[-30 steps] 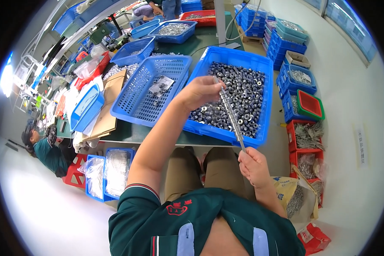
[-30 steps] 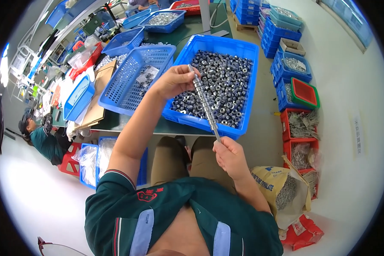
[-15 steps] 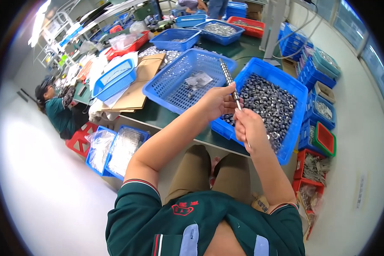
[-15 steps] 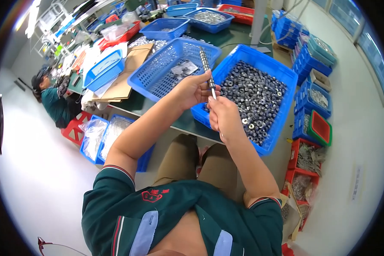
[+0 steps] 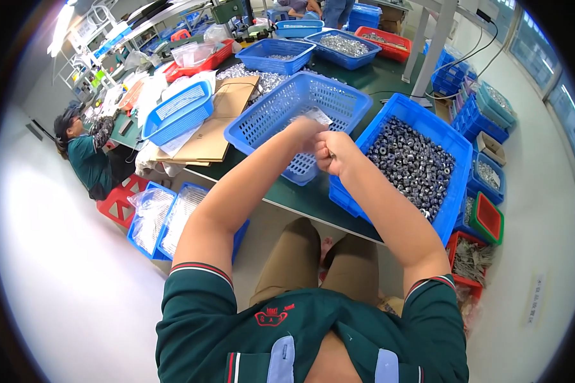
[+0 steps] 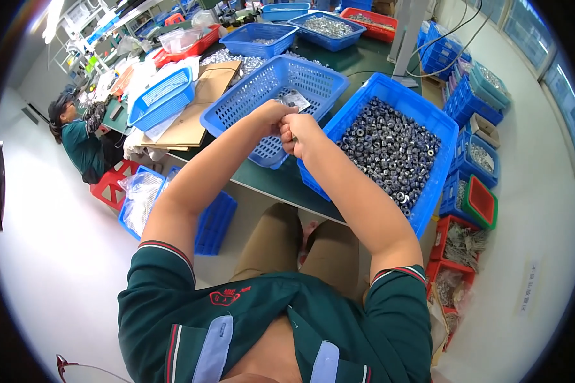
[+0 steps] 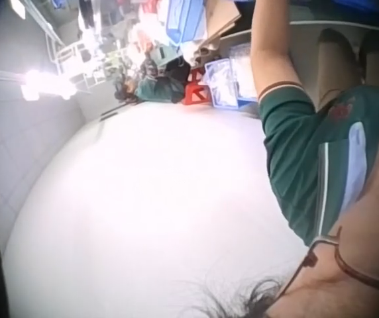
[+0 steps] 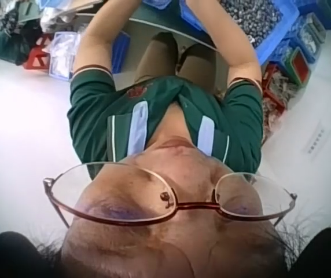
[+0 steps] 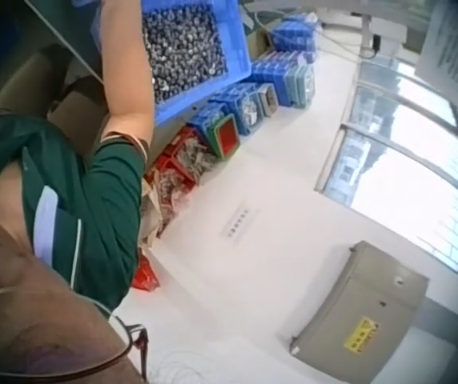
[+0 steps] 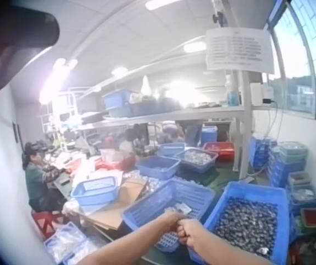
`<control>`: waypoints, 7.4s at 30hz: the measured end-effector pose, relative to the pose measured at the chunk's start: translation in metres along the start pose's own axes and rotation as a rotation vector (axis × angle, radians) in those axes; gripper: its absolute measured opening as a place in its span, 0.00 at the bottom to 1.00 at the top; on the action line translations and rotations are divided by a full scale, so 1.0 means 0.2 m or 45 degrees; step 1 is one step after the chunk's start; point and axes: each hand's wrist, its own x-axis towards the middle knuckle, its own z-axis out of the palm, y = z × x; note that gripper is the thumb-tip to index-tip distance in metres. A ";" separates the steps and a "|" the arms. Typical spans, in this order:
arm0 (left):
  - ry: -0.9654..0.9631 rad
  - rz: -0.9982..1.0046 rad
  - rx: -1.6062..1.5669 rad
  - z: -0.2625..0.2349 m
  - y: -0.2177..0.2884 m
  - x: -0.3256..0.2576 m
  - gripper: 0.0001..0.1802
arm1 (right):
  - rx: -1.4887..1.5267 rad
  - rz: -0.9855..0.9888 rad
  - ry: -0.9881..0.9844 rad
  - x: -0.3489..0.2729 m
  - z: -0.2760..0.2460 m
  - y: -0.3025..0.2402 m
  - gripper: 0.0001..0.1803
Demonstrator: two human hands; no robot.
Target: Threading small metal washers onto a metal rod at a factory workstation.
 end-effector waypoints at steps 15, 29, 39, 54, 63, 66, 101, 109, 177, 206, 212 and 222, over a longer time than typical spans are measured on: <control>0.129 -0.178 0.405 -0.16 -0.07 0.40 0.12 | 0.069 -0.072 -0.183 -0.79 -0.12 0.25 0.09; -0.232 1.412 0.948 0.58 0.19 -0.45 0.14 | 0.157 -0.790 0.464 -1.25 -0.73 0.74 0.11; -0.771 1.287 1.639 0.92 -0.24 -0.23 0.18 | 0.133 -0.802 0.507 -1.34 -0.79 0.84 0.09; -0.592 1.241 1.813 1.05 -0.32 -0.17 0.08 | 0.155 -0.749 0.501 -1.32 -0.80 0.84 0.10; -0.556 0.970 1.741 1.05 -0.30 -0.18 0.11 | 0.181 -0.730 0.514 -1.29 -0.79 0.85 0.09; -0.583 1.062 1.708 1.04 -0.32 -0.14 0.13 | 0.184 -0.725 0.523 -1.28 -0.78 0.86 0.09; -0.821 0.171 -0.565 0.80 -0.20 -0.15 0.09 | 0.118 -0.523 0.376 -1.25 -0.70 0.84 0.11; -0.892 0.285 -0.519 0.76 -0.15 -0.23 0.15 | 0.221 -0.471 0.273 -1.30 -0.67 0.80 0.11; -1.088 0.300 0.248 0.87 -0.15 -0.46 0.14 | 0.055 -0.644 0.439 -1.25 -0.72 0.71 0.09; -0.669 1.081 1.659 0.89 -0.30 -0.03 0.14 | 0.136 -0.570 0.509 -1.30 -0.76 0.78 0.10; -0.780 -0.019 -0.204 0.81 -0.16 -0.03 0.11 | 0.118 -0.549 0.460 -1.31 -0.76 0.81 0.09; -0.753 -0.133 -0.922 0.84 -0.16 -0.23 0.09 | 0.076 -0.543 0.306 -1.27 -0.73 0.79 0.07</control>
